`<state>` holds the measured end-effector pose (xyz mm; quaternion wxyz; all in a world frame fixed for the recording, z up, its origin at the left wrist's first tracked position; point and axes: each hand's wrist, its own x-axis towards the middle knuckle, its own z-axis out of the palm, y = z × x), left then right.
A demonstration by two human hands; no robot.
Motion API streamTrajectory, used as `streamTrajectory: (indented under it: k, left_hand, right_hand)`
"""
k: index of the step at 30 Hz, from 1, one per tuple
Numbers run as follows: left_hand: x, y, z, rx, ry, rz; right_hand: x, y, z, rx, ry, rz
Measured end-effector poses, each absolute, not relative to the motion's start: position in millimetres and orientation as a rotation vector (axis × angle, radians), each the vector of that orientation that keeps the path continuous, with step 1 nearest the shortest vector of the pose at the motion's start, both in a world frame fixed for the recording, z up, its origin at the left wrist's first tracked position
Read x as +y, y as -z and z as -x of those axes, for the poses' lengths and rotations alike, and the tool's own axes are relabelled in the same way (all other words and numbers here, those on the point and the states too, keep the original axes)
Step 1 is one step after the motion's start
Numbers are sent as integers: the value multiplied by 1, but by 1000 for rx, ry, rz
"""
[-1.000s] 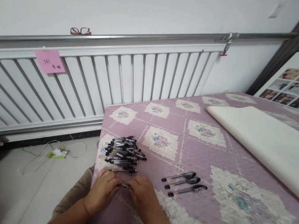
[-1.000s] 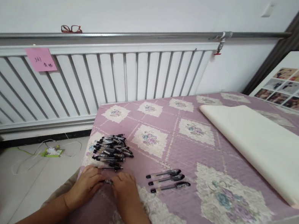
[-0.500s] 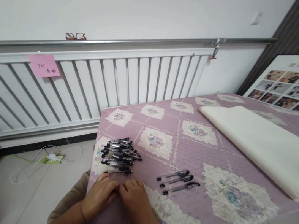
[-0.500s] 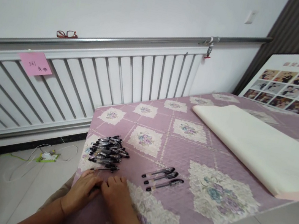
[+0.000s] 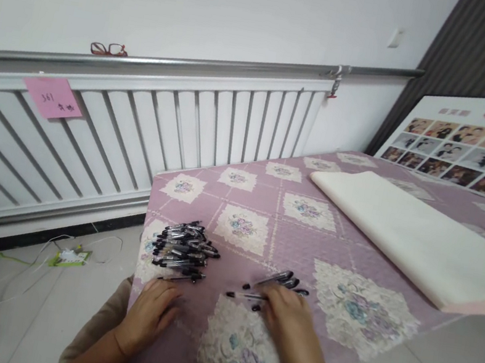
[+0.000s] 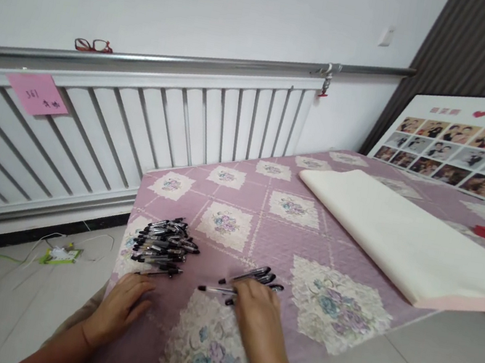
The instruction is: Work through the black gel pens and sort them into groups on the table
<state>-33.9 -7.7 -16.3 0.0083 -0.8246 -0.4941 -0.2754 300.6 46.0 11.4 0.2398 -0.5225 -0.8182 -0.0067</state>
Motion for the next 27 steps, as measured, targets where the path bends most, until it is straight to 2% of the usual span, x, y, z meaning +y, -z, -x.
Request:
streamTrajectory:
  k: [4, 8, 20, 27]
  left_hand:
    - [-6, 15, 33, -1566, 847, 2610]
    - [-6, 16, 33, -1583, 832, 2618]
    - [-5, 20, 36, -1659, 812, 2599]
    - [0, 21, 32, -1847, 762, 2335]
  right_hand:
    - [48, 6, -355, -2164, 140, 1627]
    - [47, 17, -367, -2130, 176, 1690]
    - [55, 18, -349, -2094, 257, 1603]
    - [57, 19, -347, -2011, 289, 1423]
